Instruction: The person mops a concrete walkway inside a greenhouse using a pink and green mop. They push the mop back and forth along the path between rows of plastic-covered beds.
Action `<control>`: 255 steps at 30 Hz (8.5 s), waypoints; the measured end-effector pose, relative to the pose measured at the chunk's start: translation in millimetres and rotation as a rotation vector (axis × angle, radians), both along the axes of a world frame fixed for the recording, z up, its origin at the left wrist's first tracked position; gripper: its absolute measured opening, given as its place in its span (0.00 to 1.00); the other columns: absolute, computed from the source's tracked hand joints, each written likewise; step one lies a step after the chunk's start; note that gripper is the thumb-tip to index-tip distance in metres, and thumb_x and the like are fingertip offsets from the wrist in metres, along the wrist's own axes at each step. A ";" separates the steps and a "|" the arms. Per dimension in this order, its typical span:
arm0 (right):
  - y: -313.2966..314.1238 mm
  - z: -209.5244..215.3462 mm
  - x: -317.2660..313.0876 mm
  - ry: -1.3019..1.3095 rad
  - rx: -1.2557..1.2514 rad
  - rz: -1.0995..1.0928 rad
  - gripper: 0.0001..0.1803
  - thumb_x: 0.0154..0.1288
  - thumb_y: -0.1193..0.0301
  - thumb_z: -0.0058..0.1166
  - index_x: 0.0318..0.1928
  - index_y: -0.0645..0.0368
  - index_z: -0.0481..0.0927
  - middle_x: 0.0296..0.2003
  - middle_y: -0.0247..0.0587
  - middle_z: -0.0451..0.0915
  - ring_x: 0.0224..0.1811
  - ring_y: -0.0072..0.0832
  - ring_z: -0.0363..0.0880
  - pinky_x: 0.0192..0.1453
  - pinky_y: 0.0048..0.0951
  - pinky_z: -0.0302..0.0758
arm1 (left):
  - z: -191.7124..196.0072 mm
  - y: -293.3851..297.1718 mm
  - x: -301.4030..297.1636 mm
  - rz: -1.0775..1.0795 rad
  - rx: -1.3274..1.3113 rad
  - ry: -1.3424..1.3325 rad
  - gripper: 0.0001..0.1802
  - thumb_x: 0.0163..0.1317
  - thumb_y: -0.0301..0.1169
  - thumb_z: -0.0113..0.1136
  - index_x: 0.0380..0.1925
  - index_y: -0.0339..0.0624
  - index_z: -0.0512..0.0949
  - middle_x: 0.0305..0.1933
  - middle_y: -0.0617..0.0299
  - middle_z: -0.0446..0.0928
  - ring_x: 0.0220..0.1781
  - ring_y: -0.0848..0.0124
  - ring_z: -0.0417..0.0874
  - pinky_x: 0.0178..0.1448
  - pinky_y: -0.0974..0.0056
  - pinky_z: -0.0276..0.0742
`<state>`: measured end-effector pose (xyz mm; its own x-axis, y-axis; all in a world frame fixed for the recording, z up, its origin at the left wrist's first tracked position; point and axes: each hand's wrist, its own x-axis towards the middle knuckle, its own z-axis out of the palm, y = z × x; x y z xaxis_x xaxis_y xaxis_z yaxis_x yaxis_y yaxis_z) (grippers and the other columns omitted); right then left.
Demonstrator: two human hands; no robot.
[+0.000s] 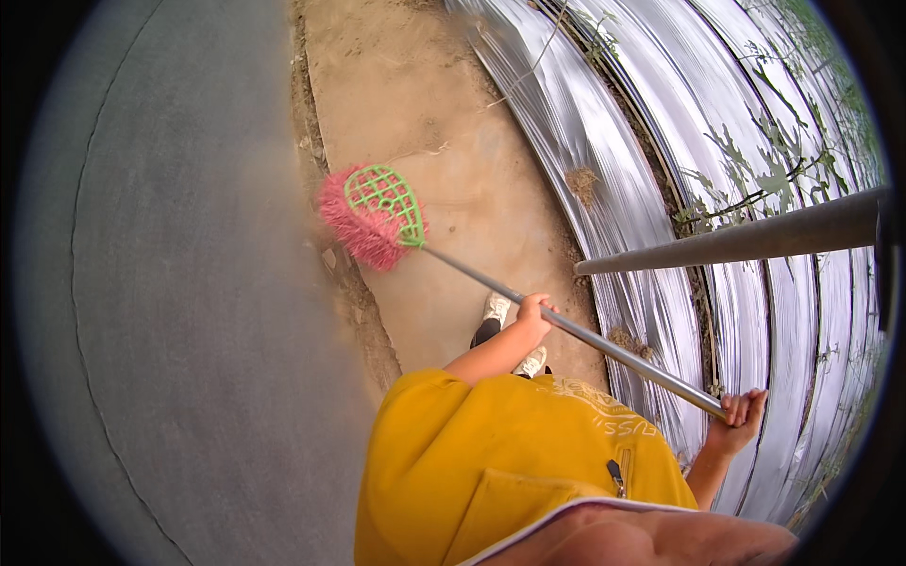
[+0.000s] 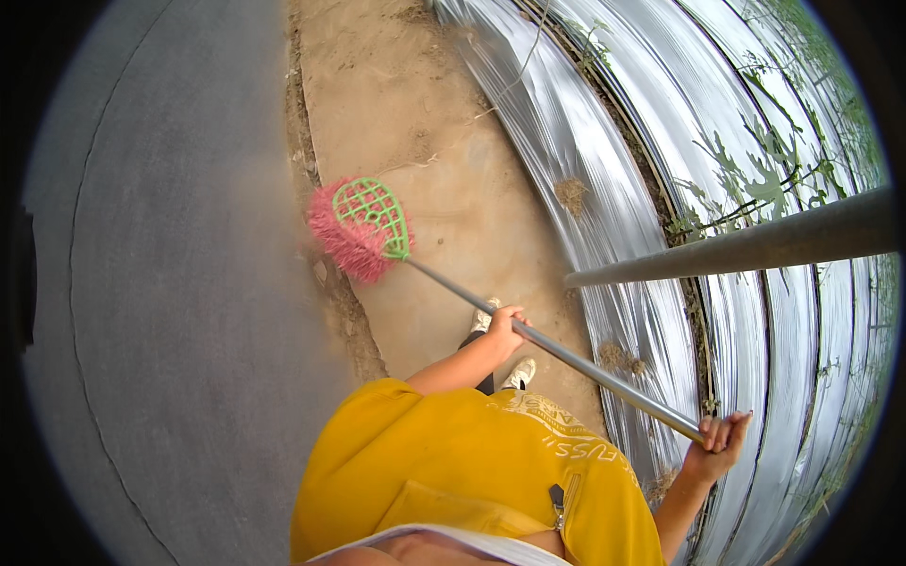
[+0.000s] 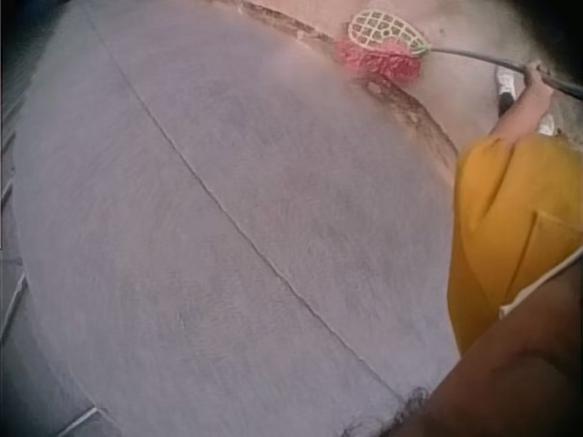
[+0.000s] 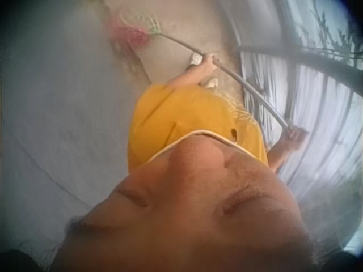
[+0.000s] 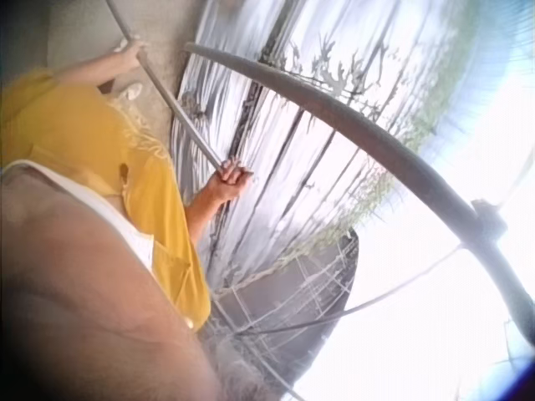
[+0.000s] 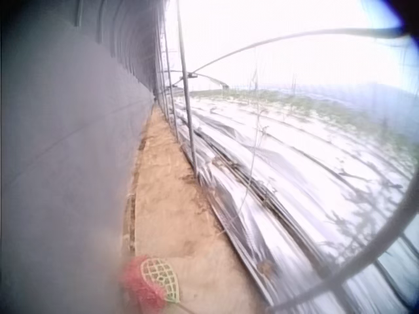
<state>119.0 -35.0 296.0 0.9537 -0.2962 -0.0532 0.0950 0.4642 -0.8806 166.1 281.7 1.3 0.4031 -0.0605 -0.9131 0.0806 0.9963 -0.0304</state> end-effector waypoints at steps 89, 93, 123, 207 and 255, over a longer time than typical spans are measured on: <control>407.1 23.2 300.9 0.295 -0.108 0.175 0.14 0.65 0.61 0.43 0.27 0.56 0.70 0.08 0.23 0.51 0.09 0.14 0.49 0.22 0.21 0.61 | -15.5 353.9 153.4 0.142 0.020 0.129 0.09 0.46 0.21 0.55 0.23 0.44 0.65 0.22 0.63 0.65 0.25 0.70 0.67 0.35 0.62 0.71; 378.6 32.3 297.9 0.182 -0.023 0.232 0.14 0.67 0.62 0.39 0.29 0.55 0.71 0.08 0.22 0.50 0.09 0.13 0.48 0.23 0.21 0.61 | 21.6 354.3 158.1 0.231 0.007 0.145 0.08 0.48 0.20 0.52 0.20 0.45 0.65 0.17 0.64 0.64 0.23 0.71 0.68 0.32 0.64 0.70; 363.3 59.3 310.7 0.173 -0.152 0.215 0.12 0.65 0.63 0.43 0.27 0.55 0.70 0.08 0.22 0.52 0.08 0.13 0.49 0.20 0.19 0.60 | 22.8 305.5 143.4 0.109 -0.045 0.099 0.08 0.49 0.21 0.53 0.25 0.41 0.64 0.26 0.60 0.65 0.28 0.63 0.70 0.45 0.55 0.75; 381.1 87.6 447.8 -0.151 -0.186 -0.256 0.15 0.68 0.62 0.35 0.30 0.57 0.71 0.07 0.23 0.50 0.08 0.13 0.49 0.24 0.19 0.62 | 48.7 287.1 548.5 -0.372 -0.032 -0.096 0.08 0.48 0.21 0.53 0.18 0.43 0.64 0.14 0.63 0.62 0.17 0.70 0.63 0.29 0.64 0.69; 515.4 84.4 621.3 -0.181 -0.201 -0.129 0.13 0.68 0.64 0.36 0.30 0.56 0.69 0.08 0.22 0.49 0.09 0.13 0.49 0.27 0.20 0.62 | 69.3 431.9 722.2 -0.124 -0.025 -0.335 0.12 0.51 0.23 0.54 0.15 0.43 0.63 0.14 0.64 0.62 0.15 0.73 0.64 0.23 0.68 0.67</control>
